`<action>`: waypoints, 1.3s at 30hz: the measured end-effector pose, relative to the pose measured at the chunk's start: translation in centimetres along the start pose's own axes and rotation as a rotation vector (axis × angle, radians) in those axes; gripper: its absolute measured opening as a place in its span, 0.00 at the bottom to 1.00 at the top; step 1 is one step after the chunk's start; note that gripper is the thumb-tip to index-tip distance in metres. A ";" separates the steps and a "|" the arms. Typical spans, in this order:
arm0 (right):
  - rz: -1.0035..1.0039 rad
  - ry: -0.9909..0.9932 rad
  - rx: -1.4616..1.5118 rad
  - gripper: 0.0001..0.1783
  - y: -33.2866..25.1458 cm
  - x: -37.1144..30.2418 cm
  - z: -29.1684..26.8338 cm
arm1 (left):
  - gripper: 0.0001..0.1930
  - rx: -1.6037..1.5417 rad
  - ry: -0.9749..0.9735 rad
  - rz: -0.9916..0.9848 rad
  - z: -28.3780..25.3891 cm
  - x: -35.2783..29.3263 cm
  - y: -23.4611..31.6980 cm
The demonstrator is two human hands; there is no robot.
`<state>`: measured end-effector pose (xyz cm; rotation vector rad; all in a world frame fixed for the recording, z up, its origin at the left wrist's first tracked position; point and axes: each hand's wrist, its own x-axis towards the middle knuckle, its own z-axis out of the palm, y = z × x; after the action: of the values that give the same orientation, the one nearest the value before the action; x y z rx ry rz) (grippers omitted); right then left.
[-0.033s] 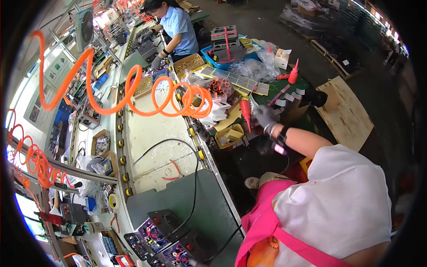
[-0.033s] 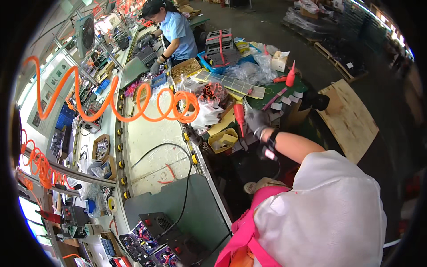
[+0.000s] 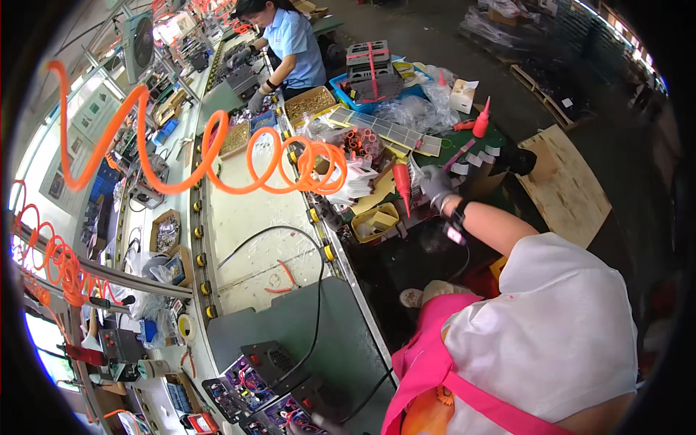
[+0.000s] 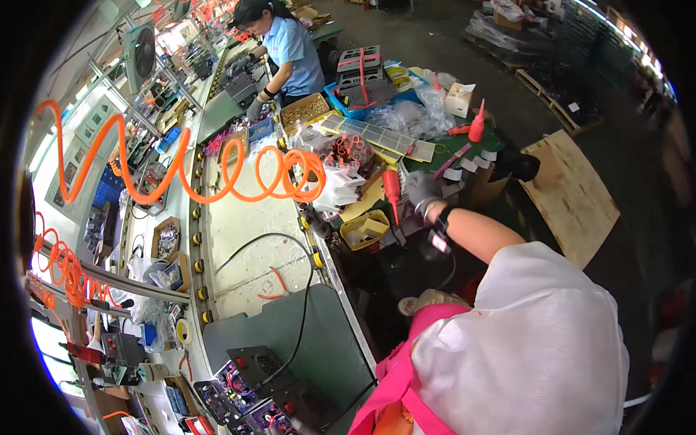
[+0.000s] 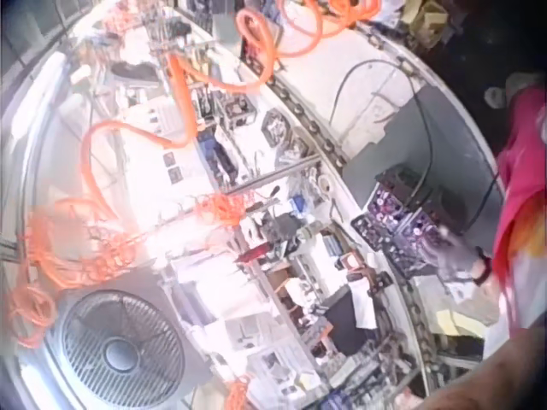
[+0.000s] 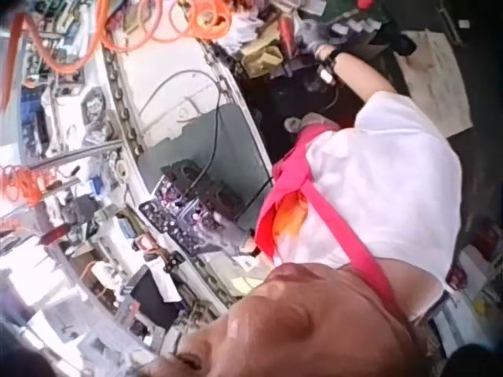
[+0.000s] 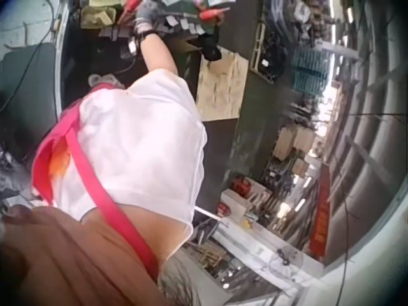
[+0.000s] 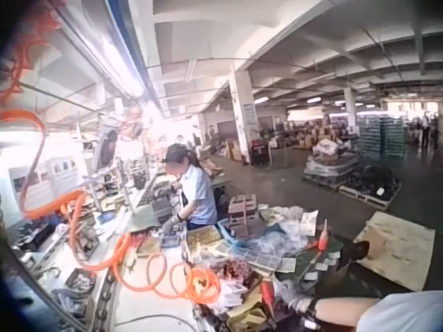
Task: Assembling power supply or inverter units by screwing components and applying labels at an industrial workbench.
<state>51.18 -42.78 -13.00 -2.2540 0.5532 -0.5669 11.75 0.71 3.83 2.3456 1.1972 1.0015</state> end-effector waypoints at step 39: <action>-0.229 -2.730 0.553 0.33 -20.1 -19.6 -4.8 | 0.27 -1.608 -0.265 -0.422 3.2 -6.7 14.5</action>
<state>37.03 -22.07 0.43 -0.7744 -1.0764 1.8380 19.68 -13.27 6.77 0.8450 0.3515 0.8683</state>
